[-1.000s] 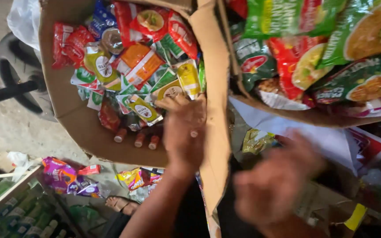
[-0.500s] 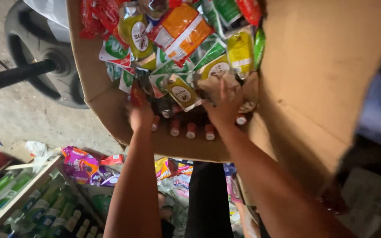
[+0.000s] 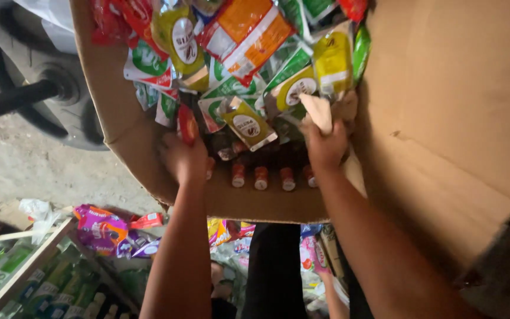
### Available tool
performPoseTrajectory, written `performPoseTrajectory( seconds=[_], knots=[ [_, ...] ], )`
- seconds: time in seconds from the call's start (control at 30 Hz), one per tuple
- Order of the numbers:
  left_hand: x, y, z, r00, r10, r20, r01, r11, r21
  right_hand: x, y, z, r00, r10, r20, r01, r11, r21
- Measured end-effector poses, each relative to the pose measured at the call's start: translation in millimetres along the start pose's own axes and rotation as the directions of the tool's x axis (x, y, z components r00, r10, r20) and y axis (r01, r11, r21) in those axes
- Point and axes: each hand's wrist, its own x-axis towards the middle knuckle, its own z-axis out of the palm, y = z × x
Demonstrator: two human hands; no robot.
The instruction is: Wiping down instant noodle packets with a cloth and sorting them into a cardboard box.
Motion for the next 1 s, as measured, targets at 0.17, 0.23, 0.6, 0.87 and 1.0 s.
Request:
performPoseTrajectory(
  seconds=[0.17,0.23,0.6,0.87,1.0],
  knots=[
    [0.3,-77.4,8.2,0.826,0.507,-0.247,-0.561,0.7,-0.442,-48.6,-130.1,-92.2,0.928,0.231,0.291,-0.365,0.418,0.832],
    [-34.9,-66.8,-3.2,0.854,0.508,-0.114,-0.446,0.599,-0.665,-75.7,-166.2,-104.7,0.906,0.165,0.389,-0.423,0.339,0.841],
    [-125.2,-68.0,-15.5,0.92,0.251,0.302,0.221,0.306,-0.926,-67.3,-219.1,-83.9,0.647,-0.76,0.055,0.672,0.603,0.431],
    [-125.5,-72.6,-11.8,0.844,0.534,-0.044,-0.373,0.527,-0.764,-79.4,-227.6,-130.9,0.875,-0.323,0.36,-0.151,0.524,0.838],
    [-127.8,-80.2,2.4,0.867,0.486,0.111,-0.067,0.333,-0.94,-104.5,-264.9,-149.8,0.778,-0.587,0.224,0.07,0.435,0.898]
  ],
)
